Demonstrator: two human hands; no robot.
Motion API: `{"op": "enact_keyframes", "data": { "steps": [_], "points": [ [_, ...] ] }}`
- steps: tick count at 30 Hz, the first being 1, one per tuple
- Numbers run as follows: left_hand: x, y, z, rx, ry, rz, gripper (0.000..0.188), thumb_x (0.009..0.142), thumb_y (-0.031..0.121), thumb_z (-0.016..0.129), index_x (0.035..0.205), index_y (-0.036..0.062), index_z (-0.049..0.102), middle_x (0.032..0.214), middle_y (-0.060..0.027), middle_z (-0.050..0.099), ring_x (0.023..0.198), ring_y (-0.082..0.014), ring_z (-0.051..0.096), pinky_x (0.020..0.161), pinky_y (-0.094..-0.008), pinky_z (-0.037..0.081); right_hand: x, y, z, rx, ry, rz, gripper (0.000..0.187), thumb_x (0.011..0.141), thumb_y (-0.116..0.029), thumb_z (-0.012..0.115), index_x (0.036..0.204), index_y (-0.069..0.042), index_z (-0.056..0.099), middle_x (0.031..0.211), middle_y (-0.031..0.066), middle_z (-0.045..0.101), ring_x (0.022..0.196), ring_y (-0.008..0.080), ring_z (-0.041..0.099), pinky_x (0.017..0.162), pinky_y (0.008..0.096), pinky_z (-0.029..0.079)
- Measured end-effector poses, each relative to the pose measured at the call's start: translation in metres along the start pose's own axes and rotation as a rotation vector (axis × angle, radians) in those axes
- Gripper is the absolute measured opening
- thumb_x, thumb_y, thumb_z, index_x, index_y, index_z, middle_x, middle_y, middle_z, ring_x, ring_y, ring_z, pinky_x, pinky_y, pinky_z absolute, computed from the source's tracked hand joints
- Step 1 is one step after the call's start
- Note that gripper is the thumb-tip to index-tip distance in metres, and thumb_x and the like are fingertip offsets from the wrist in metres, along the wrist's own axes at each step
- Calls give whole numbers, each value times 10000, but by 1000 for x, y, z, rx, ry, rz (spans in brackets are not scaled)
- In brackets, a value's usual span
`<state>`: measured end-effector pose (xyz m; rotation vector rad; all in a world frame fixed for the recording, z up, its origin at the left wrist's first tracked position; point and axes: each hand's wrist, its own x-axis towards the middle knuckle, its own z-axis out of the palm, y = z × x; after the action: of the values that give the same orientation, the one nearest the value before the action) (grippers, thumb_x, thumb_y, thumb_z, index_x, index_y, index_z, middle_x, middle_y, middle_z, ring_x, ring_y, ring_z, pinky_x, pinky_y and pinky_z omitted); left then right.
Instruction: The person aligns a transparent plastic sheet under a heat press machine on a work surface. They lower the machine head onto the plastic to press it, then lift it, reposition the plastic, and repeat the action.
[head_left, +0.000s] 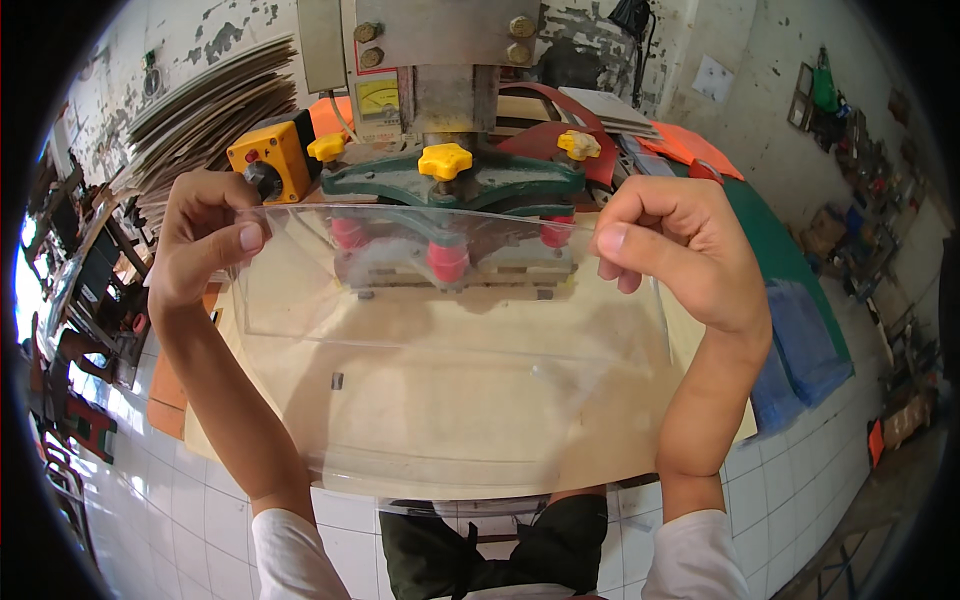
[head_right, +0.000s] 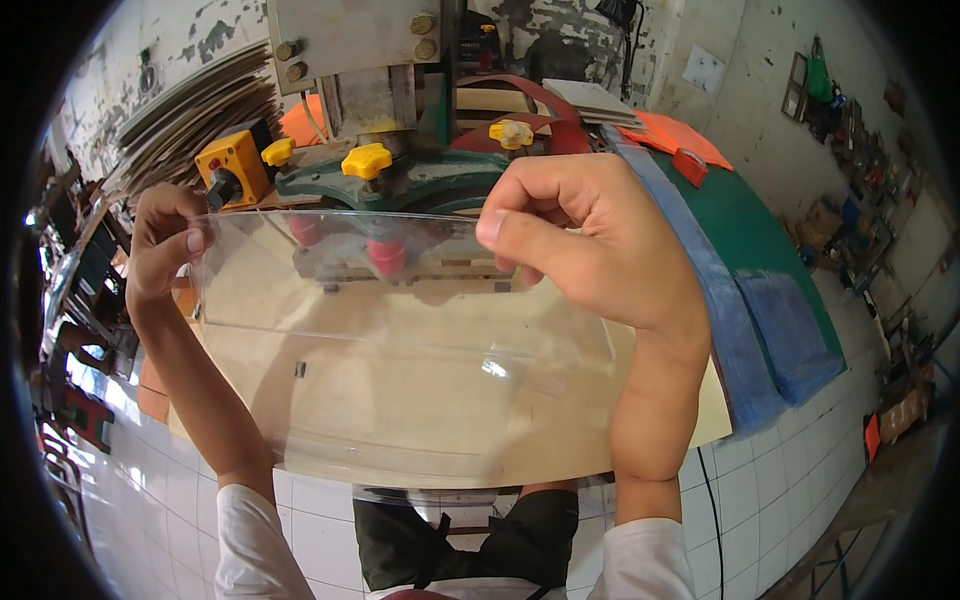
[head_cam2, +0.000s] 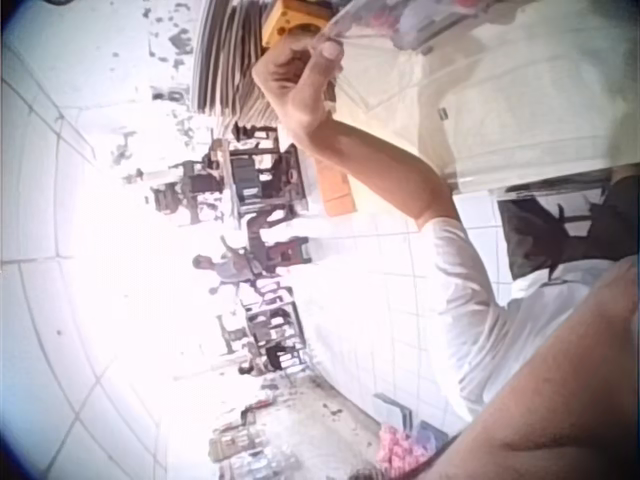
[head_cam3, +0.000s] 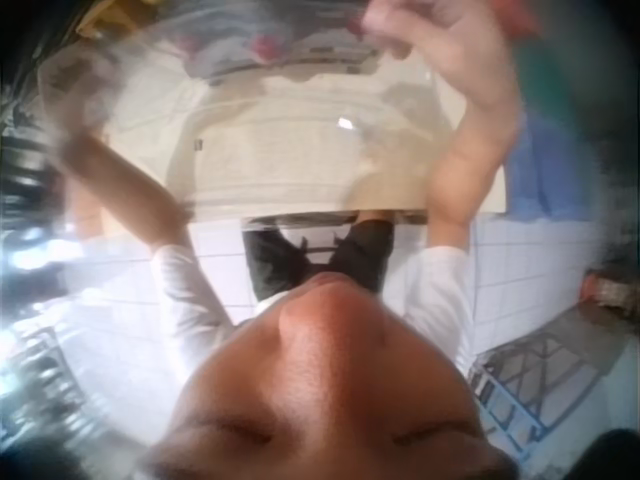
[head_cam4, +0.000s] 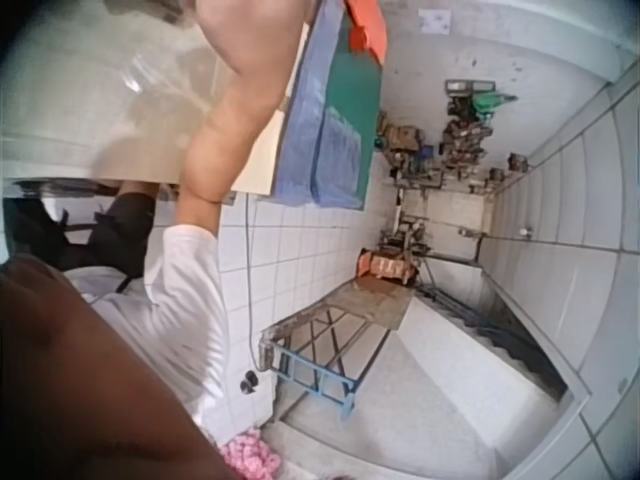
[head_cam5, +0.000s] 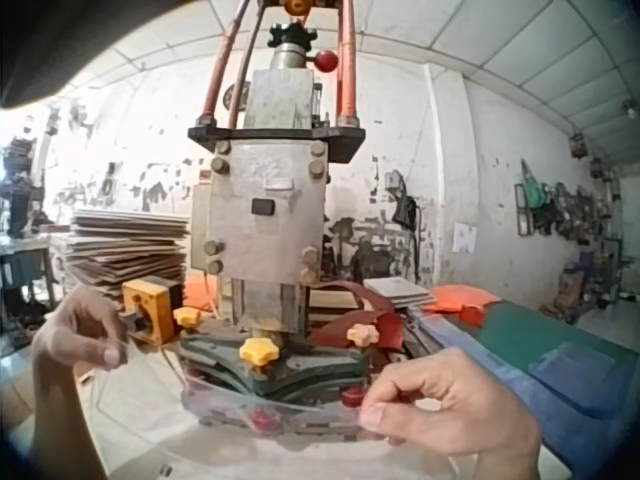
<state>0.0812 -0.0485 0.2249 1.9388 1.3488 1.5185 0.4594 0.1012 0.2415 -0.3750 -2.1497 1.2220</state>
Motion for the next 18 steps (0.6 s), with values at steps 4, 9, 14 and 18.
{"op": "enact_keyframes", "data": {
  "steps": [4, 9, 14, 18],
  "points": [
    [0, -1, -1, 4, -1, 18, 253, 712, 194, 784, 703, 12, 608, 661, -32, 579, 562, -84, 509, 531, -236, 374, 1, -3, 1, 10, 22, 42, 206, 965, -151, 639, 838, 10, 661, 725, 12, 627, 632, 58, 565, 567, 229, 481],
    [1, 1, 0, 14, -1, 16, 253, 709, 195, 781, 702, 13, 606, 661, -31, 579, 562, -83, 509, 529, -234, 376, 5, 4, 7, -26, 68, -96, 262, 980, -225, 655, 854, 5, 660, 717, 0, 610, 614, 49, 546, 545, 224, 455],
    [0, 1, 0, 9, 6, 6, 254, 707, 194, 786, 704, 15, 607, 656, -20, 577, 558, -77, 508, 518, -229, 368, 8, 10, 13, -122, 113, -129, 288, 983, -236, 650, 806, -10, 630, 671, -16, 577, 575, 39, 500, 512, 223, 416],
    [1, 3, 2, 12, 7, 0, 248, 718, 193, 785, 717, 11, 617, 661, -20, 585, 558, -76, 512, 512, -225, 370, 9, 5, 11, -58, 75, -20, 369, 995, -289, 630, 743, -21, 609, 621, -16, 555, 546, 47, 490, 494, 227, 412]
  ]
}}
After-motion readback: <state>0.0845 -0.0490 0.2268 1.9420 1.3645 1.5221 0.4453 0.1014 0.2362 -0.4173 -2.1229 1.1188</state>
